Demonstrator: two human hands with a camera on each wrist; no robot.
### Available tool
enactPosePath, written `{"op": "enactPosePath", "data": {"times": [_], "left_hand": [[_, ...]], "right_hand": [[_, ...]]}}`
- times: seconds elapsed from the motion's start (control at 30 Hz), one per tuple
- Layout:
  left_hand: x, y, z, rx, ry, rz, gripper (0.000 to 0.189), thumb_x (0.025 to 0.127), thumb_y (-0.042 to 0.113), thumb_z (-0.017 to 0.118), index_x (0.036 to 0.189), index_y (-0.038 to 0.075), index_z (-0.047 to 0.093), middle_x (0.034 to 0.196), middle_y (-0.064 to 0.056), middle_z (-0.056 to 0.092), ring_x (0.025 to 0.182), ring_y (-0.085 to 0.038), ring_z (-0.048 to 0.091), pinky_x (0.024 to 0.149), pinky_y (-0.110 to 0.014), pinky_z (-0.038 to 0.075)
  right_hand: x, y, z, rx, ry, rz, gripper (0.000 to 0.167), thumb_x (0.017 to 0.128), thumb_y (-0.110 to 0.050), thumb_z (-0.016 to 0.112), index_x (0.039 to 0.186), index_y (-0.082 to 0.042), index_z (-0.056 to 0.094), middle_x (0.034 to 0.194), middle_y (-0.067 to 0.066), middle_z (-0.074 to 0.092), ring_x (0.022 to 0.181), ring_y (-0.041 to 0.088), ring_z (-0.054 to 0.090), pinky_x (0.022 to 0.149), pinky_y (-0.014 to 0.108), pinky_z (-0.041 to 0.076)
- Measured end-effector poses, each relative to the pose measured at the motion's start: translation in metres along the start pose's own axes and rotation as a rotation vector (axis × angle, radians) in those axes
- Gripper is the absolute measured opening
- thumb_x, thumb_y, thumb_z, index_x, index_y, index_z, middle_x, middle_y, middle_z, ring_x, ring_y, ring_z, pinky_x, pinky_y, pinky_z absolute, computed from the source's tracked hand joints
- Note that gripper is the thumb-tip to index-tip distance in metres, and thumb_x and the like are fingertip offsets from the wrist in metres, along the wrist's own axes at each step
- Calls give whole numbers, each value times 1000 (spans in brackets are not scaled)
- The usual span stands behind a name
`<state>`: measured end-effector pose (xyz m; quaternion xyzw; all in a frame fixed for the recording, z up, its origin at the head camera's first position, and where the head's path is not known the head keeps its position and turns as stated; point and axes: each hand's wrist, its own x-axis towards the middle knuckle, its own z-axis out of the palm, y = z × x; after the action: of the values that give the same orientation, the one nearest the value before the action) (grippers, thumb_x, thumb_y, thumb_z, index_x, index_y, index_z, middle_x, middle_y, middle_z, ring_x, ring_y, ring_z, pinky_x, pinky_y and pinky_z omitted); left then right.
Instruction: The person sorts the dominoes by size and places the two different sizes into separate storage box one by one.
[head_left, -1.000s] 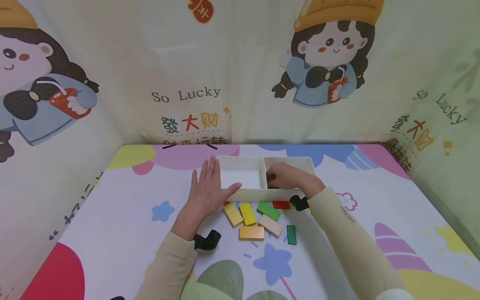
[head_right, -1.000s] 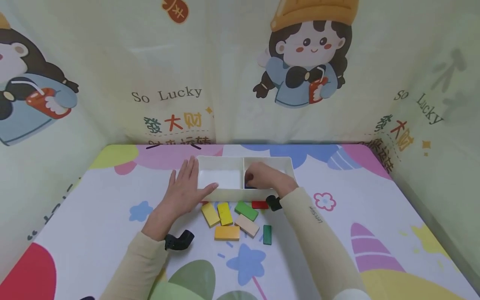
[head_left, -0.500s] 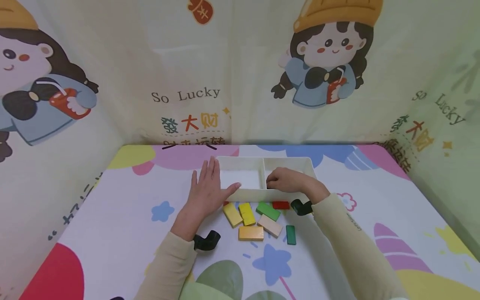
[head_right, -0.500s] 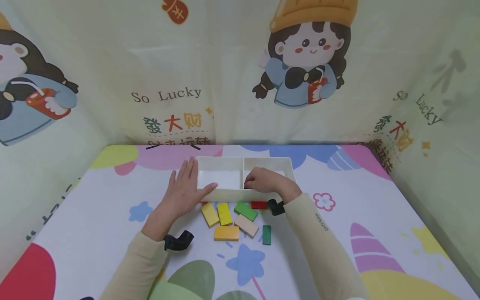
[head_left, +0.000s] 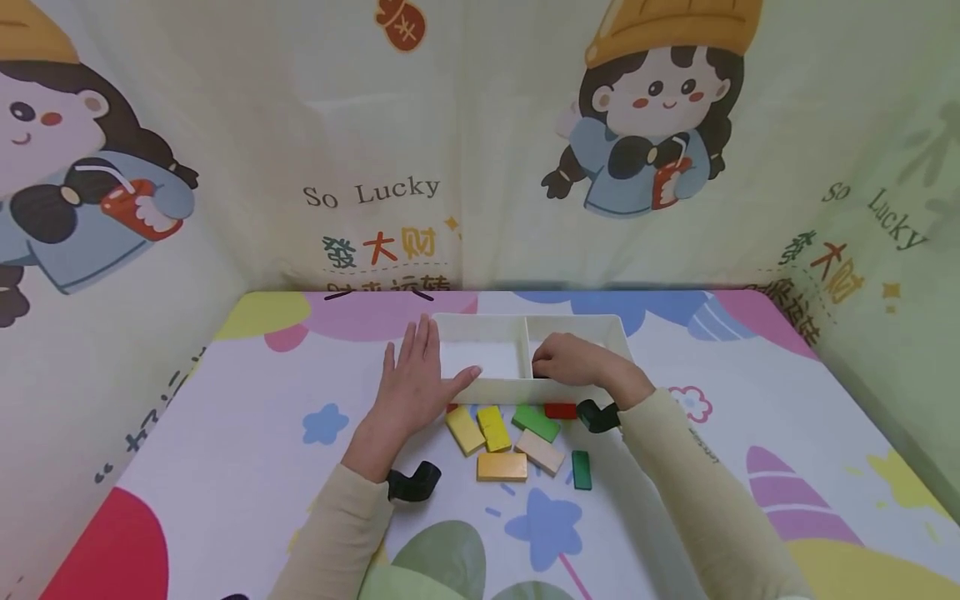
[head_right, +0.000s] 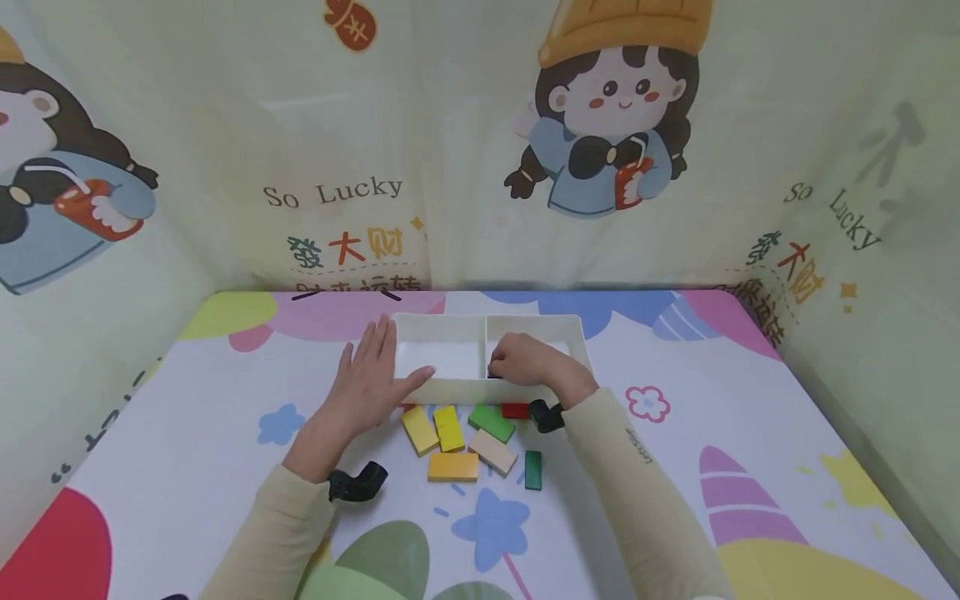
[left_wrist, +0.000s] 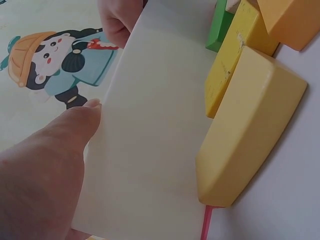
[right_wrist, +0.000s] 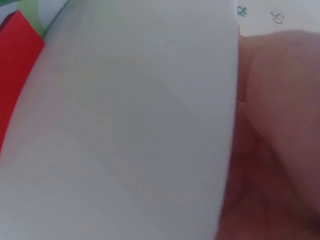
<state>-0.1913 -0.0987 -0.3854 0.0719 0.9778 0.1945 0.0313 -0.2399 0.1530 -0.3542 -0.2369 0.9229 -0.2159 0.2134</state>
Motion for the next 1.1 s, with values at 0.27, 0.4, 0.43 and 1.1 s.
{"op": "enactPosePath", "data": {"times": [0.27,0.4,0.43,1.1], "left_hand": [[2,-1,0,10,5,-1,106,91,72,45,159,5,-1,168,-11,-6,156,-31,-5,123,-60,0],[2,-1,1,11,5,2,106,91,72,45,159,5,-1,168,-11,-6,156,-31,-5,123,-60,1],[2,-1,1,11,6,2,105,91,72,45,159,5,-1,168,-11,-6,156,-31,-5,123,-60,1],[1,1,2,6,17,6,105,91,71,46,159,4,0,168,-12,-4,156,-31,-4,123,-59,0]], "right_hand": [[-1,-3,2,-8,39,-3,25,99,-12,53,103,-2,75,75,3,62,64,15,49,61,24,40],[-2,-3,4,-4,40,-8,25,100,-11,51,97,-2,74,67,1,50,61,15,45,61,25,38],[-3,-4,5,-2,42,-6,25,100,-11,50,96,-2,74,66,1,49,61,15,45,61,25,38],[-25,4,10,8,253,26,23,99,-14,56,111,-3,71,102,10,68,90,22,60,85,39,56]]}}
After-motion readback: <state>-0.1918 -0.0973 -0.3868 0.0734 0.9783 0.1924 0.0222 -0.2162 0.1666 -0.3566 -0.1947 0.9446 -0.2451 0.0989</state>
